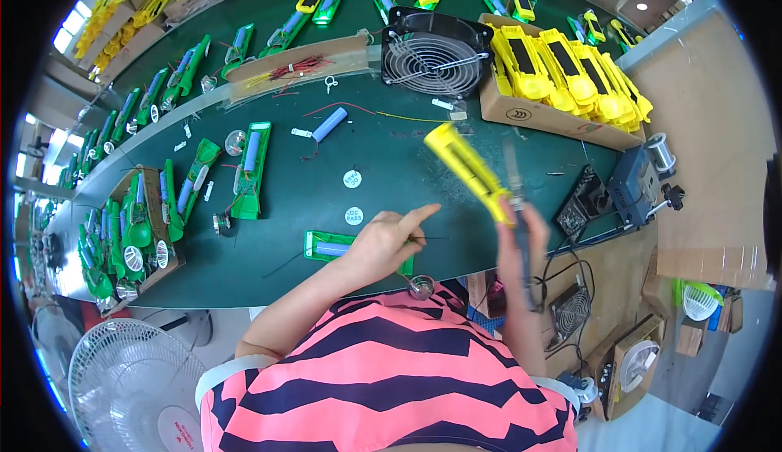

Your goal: Soldering electronic components onto circuit boards for flashlights on an assembly line.

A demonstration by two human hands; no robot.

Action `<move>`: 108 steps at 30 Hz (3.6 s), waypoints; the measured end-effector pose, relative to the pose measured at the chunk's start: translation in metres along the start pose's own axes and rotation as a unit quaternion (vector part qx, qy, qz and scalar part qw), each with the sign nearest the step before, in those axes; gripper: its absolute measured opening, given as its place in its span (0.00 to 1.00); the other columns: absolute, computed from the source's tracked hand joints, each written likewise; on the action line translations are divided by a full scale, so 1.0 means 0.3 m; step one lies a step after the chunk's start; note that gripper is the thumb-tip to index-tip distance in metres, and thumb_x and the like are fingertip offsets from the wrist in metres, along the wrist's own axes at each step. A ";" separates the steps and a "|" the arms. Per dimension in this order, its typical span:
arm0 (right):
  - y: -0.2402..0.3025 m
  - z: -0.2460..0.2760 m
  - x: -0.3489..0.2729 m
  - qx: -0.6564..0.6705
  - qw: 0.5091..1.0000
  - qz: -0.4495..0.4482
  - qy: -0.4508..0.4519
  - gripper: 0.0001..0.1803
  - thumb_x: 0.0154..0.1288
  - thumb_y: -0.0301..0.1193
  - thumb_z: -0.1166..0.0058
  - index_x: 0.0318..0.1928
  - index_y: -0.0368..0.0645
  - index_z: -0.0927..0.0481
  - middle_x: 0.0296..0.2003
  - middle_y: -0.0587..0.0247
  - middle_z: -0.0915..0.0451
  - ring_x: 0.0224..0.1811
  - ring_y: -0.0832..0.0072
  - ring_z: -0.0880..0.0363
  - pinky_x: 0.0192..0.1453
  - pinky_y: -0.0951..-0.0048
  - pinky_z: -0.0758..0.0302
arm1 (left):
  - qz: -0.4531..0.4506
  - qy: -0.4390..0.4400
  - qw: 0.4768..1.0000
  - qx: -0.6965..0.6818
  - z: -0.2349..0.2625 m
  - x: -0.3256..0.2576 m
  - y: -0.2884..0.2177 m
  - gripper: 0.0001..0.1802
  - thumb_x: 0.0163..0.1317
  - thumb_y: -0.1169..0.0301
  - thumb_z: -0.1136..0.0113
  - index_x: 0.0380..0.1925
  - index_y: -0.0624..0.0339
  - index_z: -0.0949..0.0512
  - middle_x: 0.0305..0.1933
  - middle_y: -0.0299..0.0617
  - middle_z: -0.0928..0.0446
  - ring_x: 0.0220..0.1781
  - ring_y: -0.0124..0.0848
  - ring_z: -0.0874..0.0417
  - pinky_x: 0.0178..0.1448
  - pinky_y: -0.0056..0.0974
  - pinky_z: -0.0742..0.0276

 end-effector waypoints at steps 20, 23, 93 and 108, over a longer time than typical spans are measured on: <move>0.046 -0.240 -0.072 0.416 0.868 -0.257 0.091 0.07 0.58 0.20 0.51 0.38 0.31 0.28 0.23 0.52 0.23 0.23 0.72 0.23 0.27 0.76 0.24 | 0.031 -0.019 0.959 0.281 0.184 -0.055 0.077 0.01 0.43 0.75 0.42 0.19 0.58 0.24 0.23 0.38 0.30 0.35 0.37 0.30 0.42 0.40 0.34; 0.032 -0.271 -0.073 0.413 0.856 -0.294 0.102 0.07 0.59 0.21 0.51 0.38 0.31 0.28 0.22 0.52 0.23 0.20 0.73 0.24 0.25 0.77 0.26 | 0.046 -0.010 0.965 0.258 0.178 -0.053 0.085 0.01 0.43 0.76 0.42 0.19 0.59 0.24 0.23 0.39 0.30 0.34 0.38 0.29 0.40 0.40 0.34; 0.031 -0.188 -0.036 0.103 0.975 -0.009 0.198 0.30 0.42 0.22 0.37 0.50 0.42 0.33 0.47 0.62 0.25 0.55 0.61 0.31 0.60 0.67 0.36 | -0.029 -0.156 0.974 0.158 0.028 -0.086 -0.042 0.07 0.40 0.77 0.44 0.24 0.58 0.25 0.28 0.39 0.29 0.32 0.37 0.28 0.37 0.38 0.35; 0.064 -0.113 0.008 0.377 0.906 -0.125 0.148 0.08 0.55 0.19 0.50 0.37 0.31 0.26 0.29 0.56 0.20 0.31 0.73 0.20 0.39 0.71 0.23 | 0.097 -0.064 0.956 0.271 0.075 -0.058 0.025 0.04 0.46 0.78 0.48 0.20 0.62 0.23 0.23 0.47 0.29 0.27 0.43 0.24 0.34 0.42 0.28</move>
Point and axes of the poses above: each hand's wrist, its own x-axis towards the middle knuckle, its own z-axis out of the back of the hand, y = z × x, the point moved 5 cm from there along x, towards the middle knuckle
